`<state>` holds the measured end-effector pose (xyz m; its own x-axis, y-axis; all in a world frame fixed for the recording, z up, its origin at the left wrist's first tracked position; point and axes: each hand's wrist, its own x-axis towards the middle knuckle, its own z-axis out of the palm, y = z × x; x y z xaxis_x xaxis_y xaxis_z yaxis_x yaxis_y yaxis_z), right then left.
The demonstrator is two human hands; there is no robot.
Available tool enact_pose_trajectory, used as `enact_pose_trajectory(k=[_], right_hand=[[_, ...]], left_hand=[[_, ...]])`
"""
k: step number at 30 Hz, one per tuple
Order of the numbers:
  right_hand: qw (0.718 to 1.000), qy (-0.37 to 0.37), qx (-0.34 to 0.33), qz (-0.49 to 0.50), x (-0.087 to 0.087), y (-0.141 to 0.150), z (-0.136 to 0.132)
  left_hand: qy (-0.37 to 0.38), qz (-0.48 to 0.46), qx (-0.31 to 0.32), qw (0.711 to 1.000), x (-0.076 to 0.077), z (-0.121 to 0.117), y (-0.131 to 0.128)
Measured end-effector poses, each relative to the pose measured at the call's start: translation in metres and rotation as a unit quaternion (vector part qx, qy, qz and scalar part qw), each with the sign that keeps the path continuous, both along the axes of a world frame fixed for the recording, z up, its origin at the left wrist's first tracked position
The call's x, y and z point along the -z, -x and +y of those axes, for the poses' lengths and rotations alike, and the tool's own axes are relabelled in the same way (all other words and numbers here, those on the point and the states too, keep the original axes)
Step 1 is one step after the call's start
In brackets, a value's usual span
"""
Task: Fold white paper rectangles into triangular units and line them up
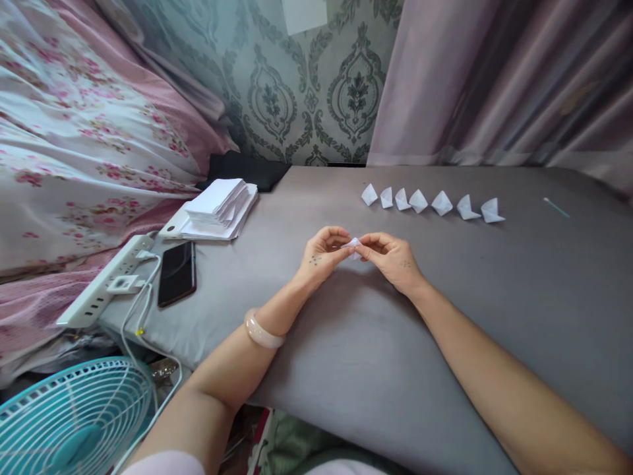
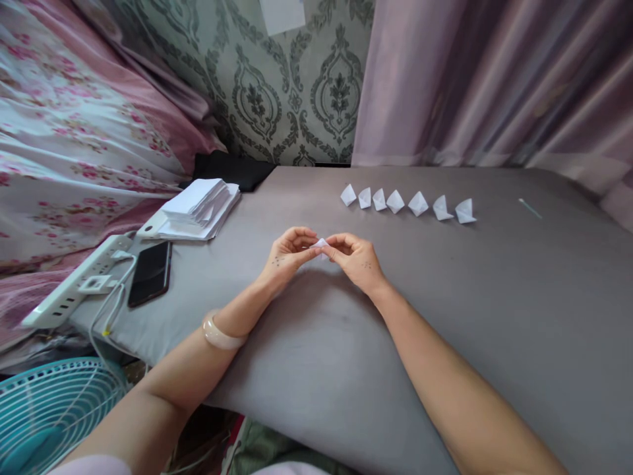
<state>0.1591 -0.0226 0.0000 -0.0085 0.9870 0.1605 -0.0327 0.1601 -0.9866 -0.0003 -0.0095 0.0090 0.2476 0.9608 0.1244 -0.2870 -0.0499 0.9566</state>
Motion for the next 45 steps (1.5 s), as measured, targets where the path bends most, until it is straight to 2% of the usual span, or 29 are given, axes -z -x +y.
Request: enact_pose_trajectory(k=[6,9,12,16,18,22,25,28,32,36,42,45], right_hand=[[1.0,-0.002,0.008,-0.015,0.0,0.002,-0.001],[1.0,0.007,0.017,-0.007,-0.001,0.005,-0.002],[0.996,0.081,-0.004,0.026,-0.002,0.008,-0.005],[0.976,0.192,-0.082,0.068,-0.001,0.012,-0.009],[0.973,0.199,-0.089,0.077,-0.001,0.014,-0.01],[0.982,0.169,-0.071,0.056,0.0,0.015,-0.01],[0.983,0.163,-0.063,0.047,-0.001,0.014,-0.01],[0.972,0.208,-0.071,0.082,-0.006,0.014,-0.012],[0.943,0.288,-0.13,0.102,-0.012,0.016,-0.016],[0.949,0.262,-0.139,0.11,-0.013,0.02,-0.02],[0.955,0.256,-0.097,0.117,-0.012,0.022,-0.018],[0.961,0.257,-0.093,0.046,-0.013,0.017,-0.017]], left_hand=[[0.046,0.058,0.012,0.997,-0.002,0.0,0.003],[0.04,0.09,0.01,0.995,-0.001,0.001,0.004],[0.022,0.065,-0.017,0.998,0.0,0.002,0.003],[0.024,0.039,-0.034,0.998,0.001,0.002,0.001],[0.027,0.034,-0.038,0.998,0.002,0.002,0.0],[0.06,0.04,-0.042,0.997,0.001,0.001,0.0],[0.093,0.068,-0.021,0.993,0.0,0.0,0.0],[0.085,0.08,0.002,0.993,0.0,0.0,-0.001],[0.064,0.077,-0.004,0.995,0.004,0.001,-0.002],[0.068,0.066,0.005,0.995,0.004,0.0,-0.001],[0.081,0.073,0.009,0.994,0.002,-0.002,-0.001],[0.11,0.04,0.0,0.993,0.001,0.001,0.0]])
